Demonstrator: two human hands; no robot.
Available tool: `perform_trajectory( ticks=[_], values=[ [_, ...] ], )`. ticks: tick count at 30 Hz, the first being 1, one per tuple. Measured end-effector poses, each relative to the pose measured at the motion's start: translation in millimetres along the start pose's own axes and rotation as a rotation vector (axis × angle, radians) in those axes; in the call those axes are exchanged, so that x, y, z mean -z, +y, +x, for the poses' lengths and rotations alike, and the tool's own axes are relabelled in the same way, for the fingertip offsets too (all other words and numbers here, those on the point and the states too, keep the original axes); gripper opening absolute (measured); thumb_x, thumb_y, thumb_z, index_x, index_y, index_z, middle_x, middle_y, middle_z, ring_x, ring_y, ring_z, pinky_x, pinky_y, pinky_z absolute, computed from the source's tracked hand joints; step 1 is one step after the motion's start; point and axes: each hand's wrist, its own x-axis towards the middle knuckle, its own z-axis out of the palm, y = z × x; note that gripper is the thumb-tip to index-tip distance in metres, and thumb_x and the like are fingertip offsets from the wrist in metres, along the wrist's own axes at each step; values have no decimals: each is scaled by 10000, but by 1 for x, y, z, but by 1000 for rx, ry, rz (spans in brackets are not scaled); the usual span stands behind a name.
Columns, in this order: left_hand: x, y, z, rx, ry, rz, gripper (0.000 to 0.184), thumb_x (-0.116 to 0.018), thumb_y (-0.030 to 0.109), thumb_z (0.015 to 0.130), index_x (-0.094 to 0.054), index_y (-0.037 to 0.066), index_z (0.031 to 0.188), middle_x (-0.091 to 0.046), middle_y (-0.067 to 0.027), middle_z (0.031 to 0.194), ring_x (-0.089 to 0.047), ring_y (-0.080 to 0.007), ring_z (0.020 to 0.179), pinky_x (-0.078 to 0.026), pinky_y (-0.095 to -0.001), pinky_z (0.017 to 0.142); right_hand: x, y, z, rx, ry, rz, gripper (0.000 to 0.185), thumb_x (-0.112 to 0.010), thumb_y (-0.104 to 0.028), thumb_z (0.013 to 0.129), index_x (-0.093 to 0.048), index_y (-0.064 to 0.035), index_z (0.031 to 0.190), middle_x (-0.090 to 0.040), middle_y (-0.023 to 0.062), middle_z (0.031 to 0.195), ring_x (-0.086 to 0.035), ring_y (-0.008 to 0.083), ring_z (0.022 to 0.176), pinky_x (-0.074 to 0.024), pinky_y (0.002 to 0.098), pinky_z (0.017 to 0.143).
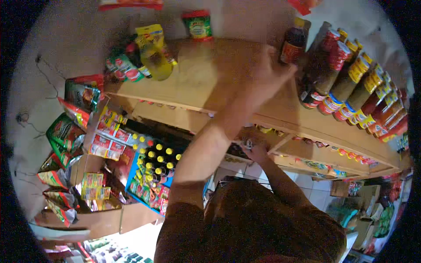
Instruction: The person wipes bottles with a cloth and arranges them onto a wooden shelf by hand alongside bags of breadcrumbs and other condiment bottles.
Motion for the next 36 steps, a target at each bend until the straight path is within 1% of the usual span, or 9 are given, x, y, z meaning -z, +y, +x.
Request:
perform_trajectory(
  ticks=[2,4,7,11,16,19,23,28,36],
  values=[
    [-3,-5,24,0,0,140,884,-861,423,752,-464,-43,1390,-576,-287,1317,-590,-399,1216,-473,-453,1038,-7,-11,11,161,350,295,729,-514,-700,922,-709,0,977,-700,175,706,-680,419,672,-548,514,782],
    [0,6,40,53,-63,311,970,-881,410,718,-417,-54,1433,-535,-315,1373,-551,-417,1282,-442,-453,1092,20,-19,10,-90,-89,360,521,-666,-471,878,-630,-73,1212,-629,157,1132,-574,380,1071,-434,492,1015],
    [-32,-38,76,-78,-62,306,1000,-920,385,652,-440,-27,1427,-554,-284,1370,-557,-406,1281,-452,-462,1082,12,-12,5,-22,-52,321,592,-761,-315,838,-562,-92,1349,-572,164,1351,-513,373,1275,-356,480,1146],
    [-48,-34,102,-176,-135,98,931,-932,281,624,-486,18,1398,-594,-235,1344,-584,-383,1248,-466,-469,1066,8,-6,3,11,19,245,595,-763,-299,841,-552,-72,1349,-551,188,1364,-503,385,1278,-349,504,1143],
    [-89,-96,134,-235,15,46,759,-909,178,651,-539,27,1297,-682,-177,1188,-672,-352,1080,-535,-461,947,-9,4,3,179,200,152,563,-588,-584,941,-695,-32,973,-626,204,641,-653,403,619,-541,511,645],
    [-64,-44,94,-179,146,162,648,-892,185,696,-578,31,1241,-708,-146,1118,-693,-311,1009,-547,-443,906,-21,9,13,304,344,156,540,-547,-581,964,-706,-66,990,-583,197,557,-627,423,556,-528,519,576],
    [6,30,36,55,40,128,527,-843,192,778,-637,40,1238,-721,-129,1126,-675,-255,1053,-513,-406,985,-46,37,0,208,183,30,536,-542,-588,968,-728,-91,1038,-605,199,580,-639,420,585,-532,514,581],
    [54,4,-18,-131,-13,-256,562,-900,165,753,-571,37,1191,-681,-100,1091,-664,-175,980,-552,-354,872,-43,36,-1,-1,-100,85,627,-513,-655,963,-749,-79,1035,-636,204,605,-653,381,591,-541,496,601],
    [59,-2,-182,4,604,-590,619,-621,-63,875,-421,113,1434,-603,-42,1151,-625,-151,948,-582,-325,750,-4,-9,12,-359,-400,499,460,-598,-454,991,-627,-75,1250,-718,98,1112,-695,226,988,-560,456,836]
  ],
)
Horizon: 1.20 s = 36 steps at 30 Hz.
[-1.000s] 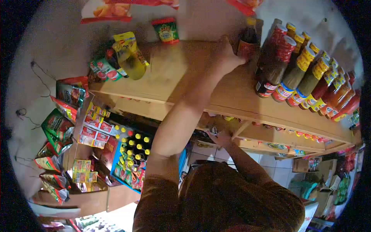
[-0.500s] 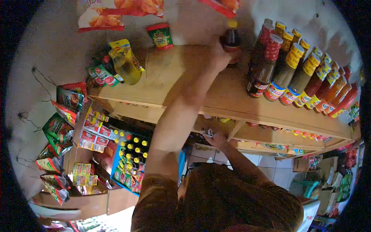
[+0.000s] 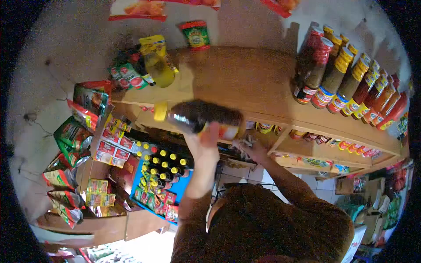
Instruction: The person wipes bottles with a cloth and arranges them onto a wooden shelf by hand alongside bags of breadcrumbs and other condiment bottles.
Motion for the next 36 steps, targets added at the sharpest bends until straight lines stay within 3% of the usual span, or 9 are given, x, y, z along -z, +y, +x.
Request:
perform_trajectory(
  ticks=[4,7,10,13,15,21,24,27,36],
  values=[
    [40,-15,-53,-165,3,384,830,-690,-103,757,-317,78,1476,-567,-91,1212,-609,-193,963,-566,-338,823,-13,-74,-33,-81,-457,1182,530,-478,-538,1039,-587,-127,1355,-680,82,1230,-594,161,1207,-487,418,1038],
    [45,-22,-69,78,47,278,863,-927,12,620,-441,-15,1332,-568,-120,1265,-598,-222,1071,-532,-380,931,-33,-140,-48,-52,-467,1529,604,-434,-563,1049,-545,-88,1405,-643,131,1313,-595,229,1230,-446,433,1081],
    [81,-35,-67,-379,-49,837,940,-1002,168,569,-468,-19,1319,-630,-145,1184,-641,-256,1007,-523,-397,925,-75,-64,0,241,-204,805,642,-423,-563,1053,-518,-43,1418,-588,128,1390,-567,273,1253,-375,416,1143],
    [96,-36,-77,-324,-16,785,896,-984,104,588,-472,-26,1312,-632,-141,1175,-644,-242,999,-534,-390,918,-64,-117,-45,-10,-163,852,630,-579,-566,987,-563,-59,1360,-615,65,1311,-579,217,1141,-427,383,1030],
    [77,-33,-87,14,240,193,736,-966,78,605,-544,-11,1201,-646,-86,1046,-625,-188,962,-530,-370,884,-67,-140,-64,123,-36,877,577,-632,-542,965,-605,-73,1300,-640,41,1239,-585,196,1088,-444,364,971],
    [90,-50,-90,-127,277,280,775,-865,-28,705,-436,-33,1350,-603,-128,1210,-615,-220,1065,-520,-374,954,-83,-116,-36,5,-219,992,412,-679,-451,957,-676,-94,1163,-673,10,1074,-600,179,1008,-461,345,902],
    [98,-34,-83,-37,245,346,820,-786,-57,791,-314,-38,1460,-564,-127,1279,-601,-214,1103,-497,-369,1007,-68,-106,-38,-92,-221,673,631,-735,-562,870,-658,-62,1248,-685,91,1171,-622,214,1034,-486,372,902],
    [102,-38,-77,-35,351,197,787,-787,-38,795,-337,-33,1442,-573,-117,1266,-601,-217,1103,-496,-369,1002,-64,-94,-46,9,32,502,759,-770,-613,809,-648,-29,1280,-689,142,1193,-636,226,1021,-518,408,875],
    [100,-2,-72,271,-174,301,672,-868,33,693,-462,17,1228,-628,-84,1103,-618,-168,1025,-502,-337,919,-4,-227,-86,667,223,398,362,-696,-232,954,-640,-15,1238,-672,101,1188,-617,215,1074,-497,374,932]
  ],
)
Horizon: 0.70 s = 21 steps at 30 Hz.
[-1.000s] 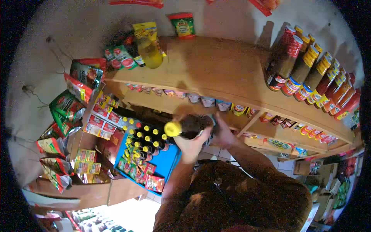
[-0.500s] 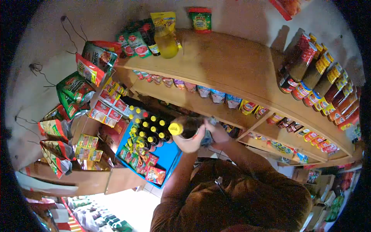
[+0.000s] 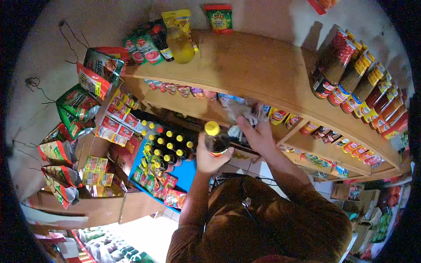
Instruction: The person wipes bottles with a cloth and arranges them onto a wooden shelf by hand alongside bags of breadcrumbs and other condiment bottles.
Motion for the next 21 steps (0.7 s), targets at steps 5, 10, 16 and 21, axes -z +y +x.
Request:
perform_trajectory(
  ticks=[5,10,16,21],
  values=[
    [4,-15,1,-57,-81,178,689,-899,169,667,-520,4,1220,-689,-132,1038,-676,-207,953,-535,-352,879,0,-12,17,415,-334,-576,464,-784,-237,825,-651,-34,1220,-644,167,1220,-614,334,1135,-494,416,961],
    [3,5,-3,52,-51,457,656,-902,236,673,-534,27,1174,-719,-158,986,-712,-226,902,-560,-378,816,15,-2,14,602,-275,-642,434,-832,-222,717,-727,-70,1109,-650,140,1090,-631,338,1038,-514,440,899],
    [-2,-6,-4,173,-6,316,658,-906,230,680,-531,5,1171,-715,-148,1026,-694,-198,929,-553,-362,842,-5,-7,22,576,-132,-576,368,-874,-165,660,-728,-101,992,-636,126,1008,-639,334,933,-522,407,814],
    [9,-33,-6,167,45,-12,574,-875,122,719,-543,17,1175,-687,-83,1027,-660,-152,912,-544,-335,831,0,24,3,375,-110,-371,323,-852,-154,775,-694,-69,1045,-676,101,1030,-656,239,933,-523,363,810]
  ],
)
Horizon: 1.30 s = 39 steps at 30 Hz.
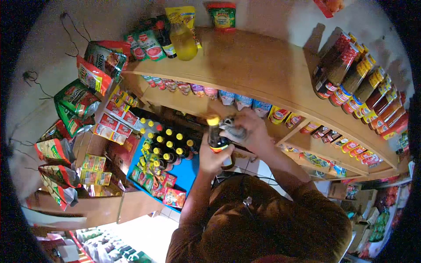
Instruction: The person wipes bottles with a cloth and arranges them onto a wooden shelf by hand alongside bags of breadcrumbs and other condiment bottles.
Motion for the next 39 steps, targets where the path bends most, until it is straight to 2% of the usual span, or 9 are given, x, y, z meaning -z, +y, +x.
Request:
perform_trajectory(
  ticks=[2,6,14,18,19,24,31,35,39],
  values=[
    [8,11,-1,40,7,-113,521,-851,61,738,-551,28,1164,-667,-47,1005,-644,-133,884,-542,-325,807,-12,-3,-11,-495,83,524,325,-829,-175,840,-677,-33,1090,-698,77,1042,-657,178,941,-525,356,822],
    [17,9,-1,30,20,-114,483,-822,20,772,-542,34,1166,-643,-18,983,-623,-110,869,-531,-310,809,-22,34,-31,-914,99,327,396,-660,-326,994,-644,3,1214,-727,96,1074,-674,161,970,-549,330,844],
    [10,-21,1,26,115,-83,562,-834,43,717,-527,6,1186,-673,-83,1037,-659,-160,855,-543,-322,762,-38,-13,-7,-105,-198,-320,372,-598,-298,984,-633,4,1198,-660,243,1094,-644,410,1023,-512,473,913],
    [42,-20,5,3,-35,225,601,-847,63,740,-480,-21,1208,-657,-104,1075,-647,-165,950,-531,-324,829,-11,-26,-10,-18,-483,-138,283,-640,-194,928,-648,20,1113,-617,248,1136,-608,434,1054,-497,485,920],
    [31,-6,0,74,-4,-178,603,-849,82,766,-476,-24,1227,-648,-100,1095,-630,-162,986,-523,-335,867,-12,-22,-8,-27,-349,-147,250,-637,-178,933,-642,25,1079,-617,239,1099,-605,429,1031,-491,485,894],
    [47,4,-10,8,-148,217,677,-903,153,723,-505,-4,1248,-665,-87,1073,-632,-154,973,-524,-330,863,-12,-12,11,-109,-88,-197,228,-692,-169,900,-626,22,1005,-608,215,1033,-601,409,998,-483,476,849],
    [42,31,-9,-95,-37,991,665,-917,258,579,-649,76,1159,-697,-162,1063,-680,-375,983,-547,-450,859,-10,2,-21,-84,-418,-537,392,-742,-152,822,-685,-69,1201,-629,175,1122,-630,371,1055,-528,445,922],
    [38,27,-5,-271,-124,1253,592,-865,240,639,-643,104,1170,-685,-116,1069,-664,-322,1025,-527,-439,883,-1,-21,15,-66,-164,-408,347,-694,-152,837,-700,-103,1181,-665,175,1059,-662,350,969,-544,472,897],
    [31,27,6,-270,-74,1286,618,-862,270,643,-618,77,1177,-687,-115,1072,-667,-322,1019,-523,-452,873,-30,-13,17,-14,-461,-567,430,-679,-154,828,-651,-60,1247,-631,198,1052,-625,374,936,-508,487,827]
  ],
)
